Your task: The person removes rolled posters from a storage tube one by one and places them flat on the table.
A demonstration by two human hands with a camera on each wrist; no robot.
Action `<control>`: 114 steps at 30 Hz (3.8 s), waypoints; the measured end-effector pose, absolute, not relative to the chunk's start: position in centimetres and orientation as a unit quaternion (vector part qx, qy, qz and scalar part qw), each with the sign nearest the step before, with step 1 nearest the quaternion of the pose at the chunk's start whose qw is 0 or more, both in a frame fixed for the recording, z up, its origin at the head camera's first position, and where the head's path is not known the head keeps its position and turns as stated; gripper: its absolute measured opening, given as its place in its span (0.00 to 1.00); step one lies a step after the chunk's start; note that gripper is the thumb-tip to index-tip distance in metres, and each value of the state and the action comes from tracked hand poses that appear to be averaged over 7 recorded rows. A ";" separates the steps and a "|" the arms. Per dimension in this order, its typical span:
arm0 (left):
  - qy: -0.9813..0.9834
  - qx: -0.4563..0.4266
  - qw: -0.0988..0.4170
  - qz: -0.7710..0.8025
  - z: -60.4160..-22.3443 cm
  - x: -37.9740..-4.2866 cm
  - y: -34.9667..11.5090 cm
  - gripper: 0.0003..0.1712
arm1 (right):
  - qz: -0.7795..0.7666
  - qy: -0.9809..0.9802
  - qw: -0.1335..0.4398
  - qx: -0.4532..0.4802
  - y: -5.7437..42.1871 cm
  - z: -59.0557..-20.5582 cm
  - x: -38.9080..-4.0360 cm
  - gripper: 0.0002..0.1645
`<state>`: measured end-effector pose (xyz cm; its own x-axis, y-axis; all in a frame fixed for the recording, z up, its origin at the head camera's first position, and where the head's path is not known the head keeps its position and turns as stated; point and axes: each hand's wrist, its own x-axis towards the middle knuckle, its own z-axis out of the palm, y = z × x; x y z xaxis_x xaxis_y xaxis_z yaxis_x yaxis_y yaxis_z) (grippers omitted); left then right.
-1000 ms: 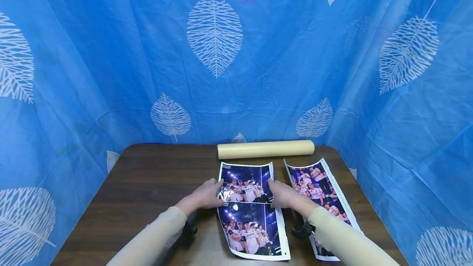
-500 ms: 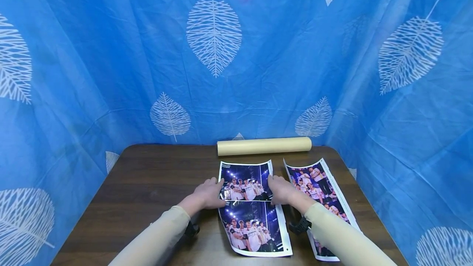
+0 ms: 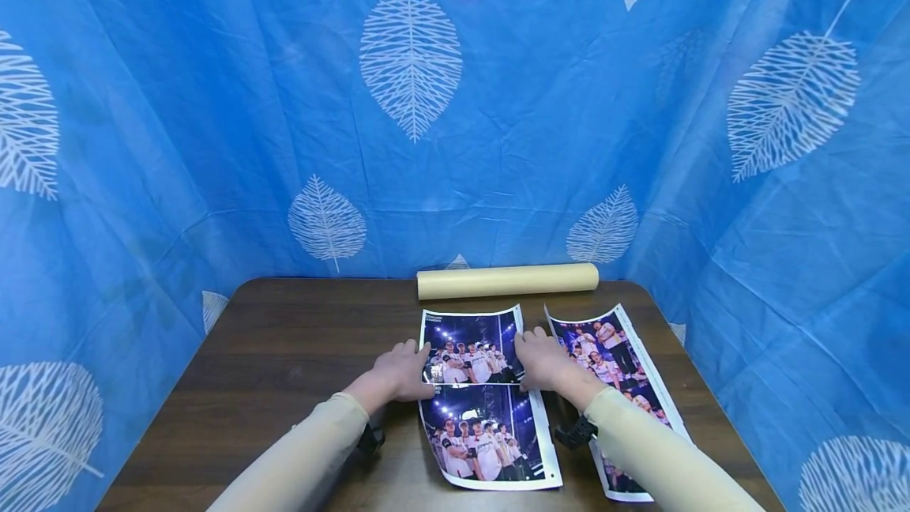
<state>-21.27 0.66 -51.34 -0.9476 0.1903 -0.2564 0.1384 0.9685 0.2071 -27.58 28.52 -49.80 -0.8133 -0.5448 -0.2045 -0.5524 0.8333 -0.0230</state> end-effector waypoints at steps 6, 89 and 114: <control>0.982 0.082 0.143 0.087 -51.2 -21.3 0.6 0.54 | 0.029 0.952 0.098 -0.290 28.7 -49.8 -27.6 0.57; 0.946 0.253 0.202 -0.032 -50.0 -18.2 2.0 0.82 | 0.101 0.862 0.280 -0.411 29.8 -48.1 -25.6 0.83; 0.947 0.269 0.176 -0.016 -51.5 -18.0 1.5 0.83 | 0.117 0.859 0.258 -0.426 29.9 -48.2 -25.2 0.87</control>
<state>-17.97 1.53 -51.46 -0.7927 0.5041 -0.3426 0.5158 0.8544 0.0637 -25.24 29.88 -48.16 -0.5034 -0.6722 -0.5428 -0.7930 0.6089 -0.0186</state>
